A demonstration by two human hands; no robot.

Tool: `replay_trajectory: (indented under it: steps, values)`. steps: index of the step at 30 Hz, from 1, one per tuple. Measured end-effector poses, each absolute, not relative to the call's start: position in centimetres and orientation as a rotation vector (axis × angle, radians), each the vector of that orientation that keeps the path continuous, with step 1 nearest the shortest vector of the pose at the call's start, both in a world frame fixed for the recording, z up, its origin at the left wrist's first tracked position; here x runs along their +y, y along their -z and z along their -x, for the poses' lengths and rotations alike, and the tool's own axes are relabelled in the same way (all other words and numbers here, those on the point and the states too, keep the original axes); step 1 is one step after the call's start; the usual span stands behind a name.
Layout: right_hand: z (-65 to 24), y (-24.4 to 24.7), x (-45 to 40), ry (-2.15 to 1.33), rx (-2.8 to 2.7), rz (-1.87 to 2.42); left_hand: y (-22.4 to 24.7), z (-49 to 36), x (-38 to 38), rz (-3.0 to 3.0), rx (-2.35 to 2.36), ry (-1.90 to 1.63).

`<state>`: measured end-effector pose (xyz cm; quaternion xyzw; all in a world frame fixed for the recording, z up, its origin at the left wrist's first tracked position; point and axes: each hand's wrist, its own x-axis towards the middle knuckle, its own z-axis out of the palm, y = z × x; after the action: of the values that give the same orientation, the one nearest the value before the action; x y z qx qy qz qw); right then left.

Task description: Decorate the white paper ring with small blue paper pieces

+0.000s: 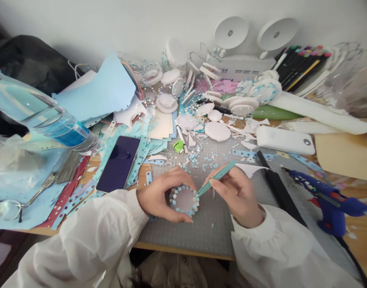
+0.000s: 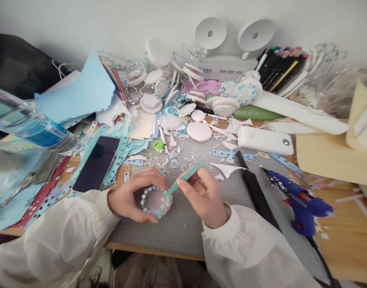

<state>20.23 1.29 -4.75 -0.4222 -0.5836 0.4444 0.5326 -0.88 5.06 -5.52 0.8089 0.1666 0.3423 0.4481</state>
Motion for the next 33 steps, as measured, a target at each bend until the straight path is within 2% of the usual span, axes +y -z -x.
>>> replay_trajectory:
  steps: [5, 11, 16, 28, 33]
  values:
    - [-20.1, 4.6, 1.4, -1.163, -1.361, 1.020, 5.4, 0.8, 5.0, -2.000, 0.400, -0.861]
    - [-20.2, 5.0, 1.3, -1.442, -1.152, 1.024, 5.4, 0.7, 5.0, -2.019, 0.391, -0.869]
    - [-20.3, 5.1, 1.3, -1.509, -1.065, 1.021, 5.5, 0.7, 4.9, -2.004, 0.401, -0.863]
    - [-21.8, 4.2, 3.1, -1.215, -0.640, 0.986, 5.1, 0.8, 4.8, -1.982, 0.395, -0.805]
    - [-23.2, 4.9, 4.0, -1.033, -0.671, 1.040, 5.2, 0.8, 4.5, -1.993, 0.369, -0.787]
